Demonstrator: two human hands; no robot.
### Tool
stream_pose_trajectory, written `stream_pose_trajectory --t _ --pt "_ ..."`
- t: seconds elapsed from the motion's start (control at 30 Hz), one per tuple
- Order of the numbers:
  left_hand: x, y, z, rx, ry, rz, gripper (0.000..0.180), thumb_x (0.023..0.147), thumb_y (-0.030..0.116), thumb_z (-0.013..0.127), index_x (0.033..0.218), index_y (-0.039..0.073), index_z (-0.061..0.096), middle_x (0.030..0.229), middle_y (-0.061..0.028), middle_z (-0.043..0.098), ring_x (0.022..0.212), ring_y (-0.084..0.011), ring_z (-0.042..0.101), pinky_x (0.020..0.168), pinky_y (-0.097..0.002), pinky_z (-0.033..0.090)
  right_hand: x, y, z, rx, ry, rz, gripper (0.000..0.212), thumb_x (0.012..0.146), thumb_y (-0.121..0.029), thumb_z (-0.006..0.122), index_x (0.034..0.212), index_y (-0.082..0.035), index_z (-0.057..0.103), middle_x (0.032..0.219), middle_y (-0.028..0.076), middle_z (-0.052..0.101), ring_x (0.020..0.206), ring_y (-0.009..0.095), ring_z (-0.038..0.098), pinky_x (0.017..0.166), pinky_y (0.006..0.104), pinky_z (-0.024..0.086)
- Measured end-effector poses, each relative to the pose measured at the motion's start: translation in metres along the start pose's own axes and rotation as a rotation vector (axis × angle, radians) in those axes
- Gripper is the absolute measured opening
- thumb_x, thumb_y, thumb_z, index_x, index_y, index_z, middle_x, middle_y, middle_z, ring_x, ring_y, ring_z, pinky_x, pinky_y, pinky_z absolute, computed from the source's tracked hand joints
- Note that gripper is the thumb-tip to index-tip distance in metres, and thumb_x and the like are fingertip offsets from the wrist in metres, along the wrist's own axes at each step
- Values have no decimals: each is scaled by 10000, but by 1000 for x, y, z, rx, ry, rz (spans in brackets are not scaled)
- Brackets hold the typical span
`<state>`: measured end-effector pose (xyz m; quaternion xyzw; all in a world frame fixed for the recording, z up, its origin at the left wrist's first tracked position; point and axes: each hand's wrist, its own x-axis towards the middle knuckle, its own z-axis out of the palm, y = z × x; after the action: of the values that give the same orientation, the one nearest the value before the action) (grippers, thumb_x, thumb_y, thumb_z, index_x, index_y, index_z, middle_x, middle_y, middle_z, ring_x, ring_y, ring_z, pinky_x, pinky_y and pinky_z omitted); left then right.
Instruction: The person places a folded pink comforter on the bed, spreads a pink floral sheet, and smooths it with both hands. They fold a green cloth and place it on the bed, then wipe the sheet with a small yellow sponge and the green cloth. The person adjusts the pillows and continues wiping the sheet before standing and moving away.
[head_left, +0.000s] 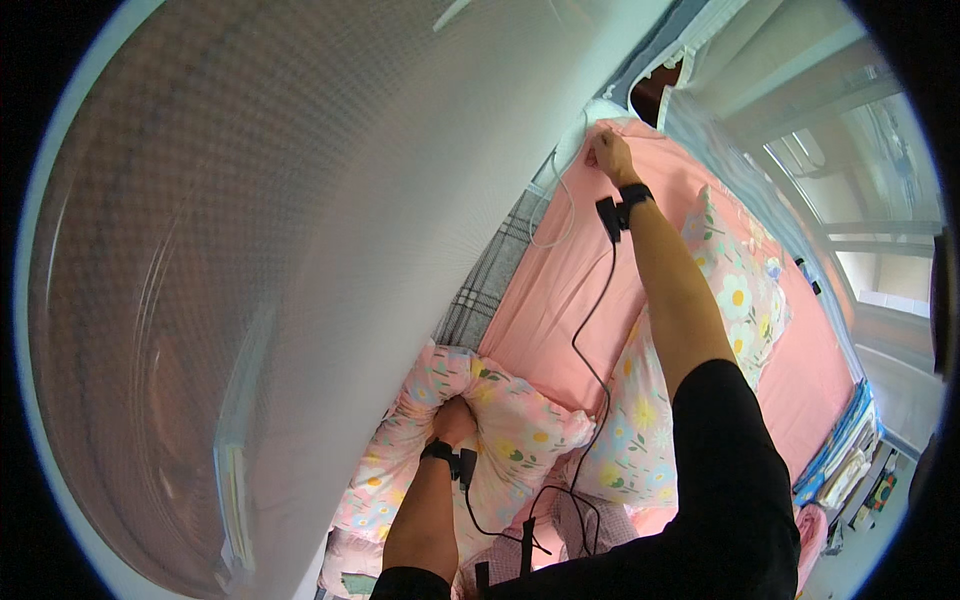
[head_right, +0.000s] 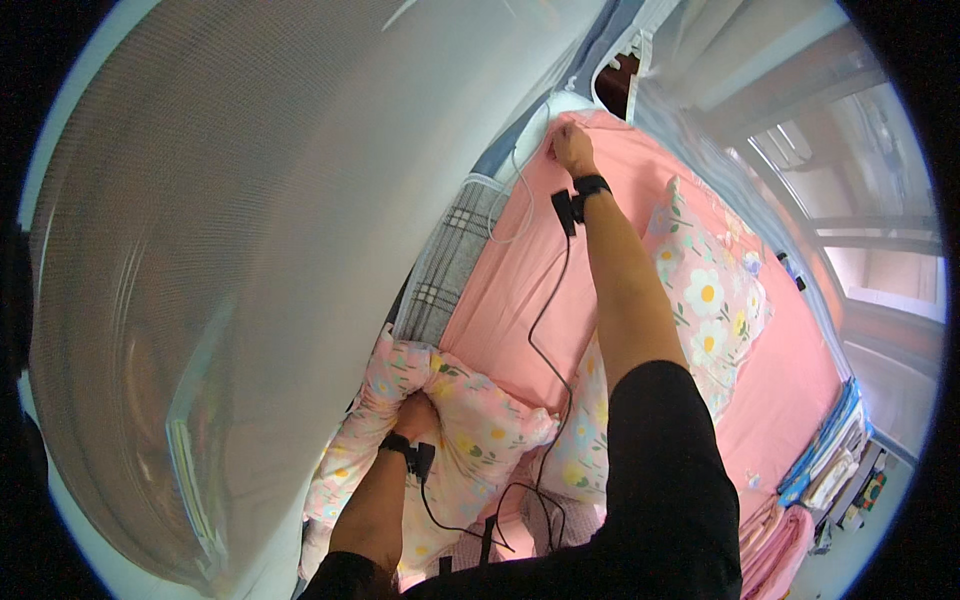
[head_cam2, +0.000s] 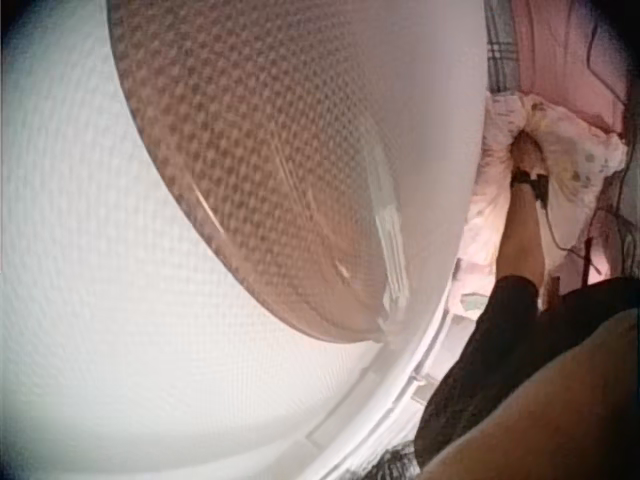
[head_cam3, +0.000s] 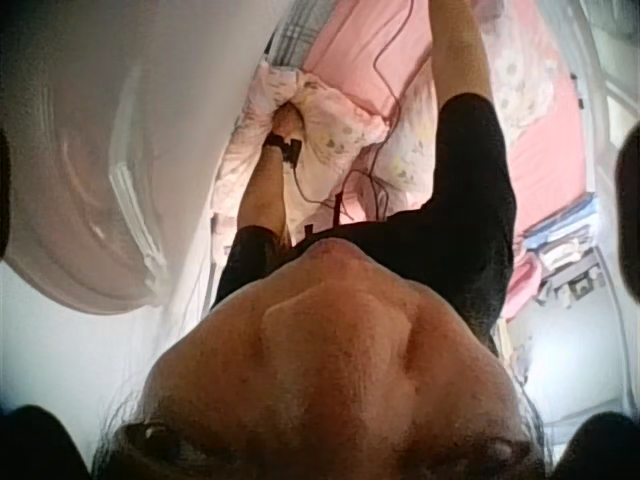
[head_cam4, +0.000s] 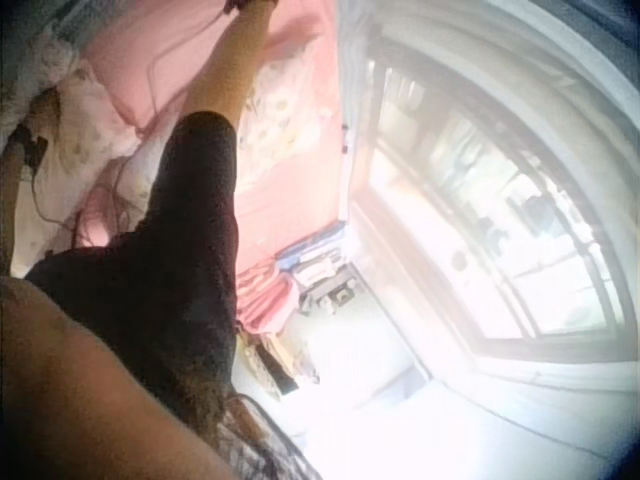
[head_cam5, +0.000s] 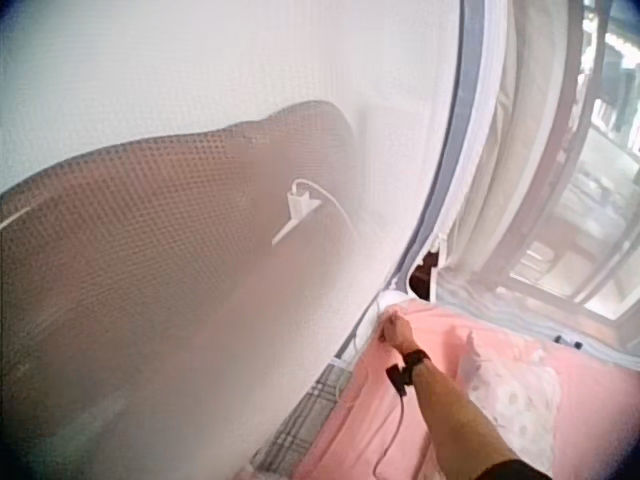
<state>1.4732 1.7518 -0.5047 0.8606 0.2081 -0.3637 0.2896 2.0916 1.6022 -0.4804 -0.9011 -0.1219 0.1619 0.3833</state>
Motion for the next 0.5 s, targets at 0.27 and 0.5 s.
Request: stream_pose_trajectory --t 0.27,0.5 --pt "3 -3 0 51 -11 92 562 812 298 662 1180 -101 518 1170 -276 593 1048 -399 597 901 -452 492 -182 -21 -44 -137 258 -422 338 868 -171 646 1150 -16 541 1120 195 561 1032 373 552 896 433 466" --pt "-1 2 -11 24 42 141 564 811 335 664 1179 -76 545 1204 -265 587 1074 -382 587 920 -457 473 -415 -50 -91 -809 38 589 898 745 -418 766 1404 25 349 1136 189 528 1079 341 500 853 479 442"
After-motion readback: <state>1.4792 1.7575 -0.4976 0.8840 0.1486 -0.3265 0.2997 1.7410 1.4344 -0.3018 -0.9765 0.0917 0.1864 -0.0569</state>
